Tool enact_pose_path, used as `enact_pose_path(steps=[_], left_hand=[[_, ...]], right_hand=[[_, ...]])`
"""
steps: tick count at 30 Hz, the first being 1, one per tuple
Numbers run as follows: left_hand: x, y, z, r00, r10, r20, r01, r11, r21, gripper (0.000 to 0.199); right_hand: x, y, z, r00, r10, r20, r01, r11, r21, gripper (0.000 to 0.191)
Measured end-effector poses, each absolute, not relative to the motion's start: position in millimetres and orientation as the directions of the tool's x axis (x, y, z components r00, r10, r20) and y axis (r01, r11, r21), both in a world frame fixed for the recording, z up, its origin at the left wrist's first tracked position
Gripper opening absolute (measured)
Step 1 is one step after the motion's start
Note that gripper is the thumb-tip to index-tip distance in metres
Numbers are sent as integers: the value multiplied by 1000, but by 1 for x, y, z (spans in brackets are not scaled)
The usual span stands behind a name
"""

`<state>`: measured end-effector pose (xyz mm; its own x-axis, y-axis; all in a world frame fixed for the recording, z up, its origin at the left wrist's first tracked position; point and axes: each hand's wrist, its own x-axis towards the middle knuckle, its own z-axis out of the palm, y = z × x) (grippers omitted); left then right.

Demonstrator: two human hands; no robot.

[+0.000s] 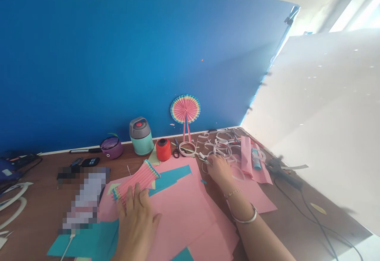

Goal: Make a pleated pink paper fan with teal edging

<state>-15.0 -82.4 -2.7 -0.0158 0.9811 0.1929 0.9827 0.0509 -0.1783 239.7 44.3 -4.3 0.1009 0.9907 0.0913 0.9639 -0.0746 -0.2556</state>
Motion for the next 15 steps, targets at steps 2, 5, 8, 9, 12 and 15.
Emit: enact_pose_path(steps=[2, 5, 8, 9, 12, 15], left_hand=[[-18, -81, -6, 12, 970, 243, 992, 20, -128, 59], [-17, -79, -17, 226, 923, 310, 973, -230, -25, 68], [-11, -80, -25, 469, 844, 259, 859, -505, 91, 62], [-9, -80, -26, 522, 822, 227, 822, -556, 124, 57], [-5, -82, -21, 621, 771, 138, 750, -636, 182, 48], [-7, -81, -18, 639, 757, 136, 737, -653, 175, 36]], right_hand=[[241, 45, -4, 116, 989, 88, 964, -91, -250, 19], [244, 46, -4, 132, 987, 95, 962, -105, -251, 22], [244, 46, -4, 152, 977, 149, 958, -108, -267, 22], [243, 45, -3, 149, 972, 181, 956, -94, -279, 23], [234, 41, 0, 70, 963, 260, 946, 19, -323, 25], [218, 34, 0, -54, 977, 208, 918, 131, -375, 26]])
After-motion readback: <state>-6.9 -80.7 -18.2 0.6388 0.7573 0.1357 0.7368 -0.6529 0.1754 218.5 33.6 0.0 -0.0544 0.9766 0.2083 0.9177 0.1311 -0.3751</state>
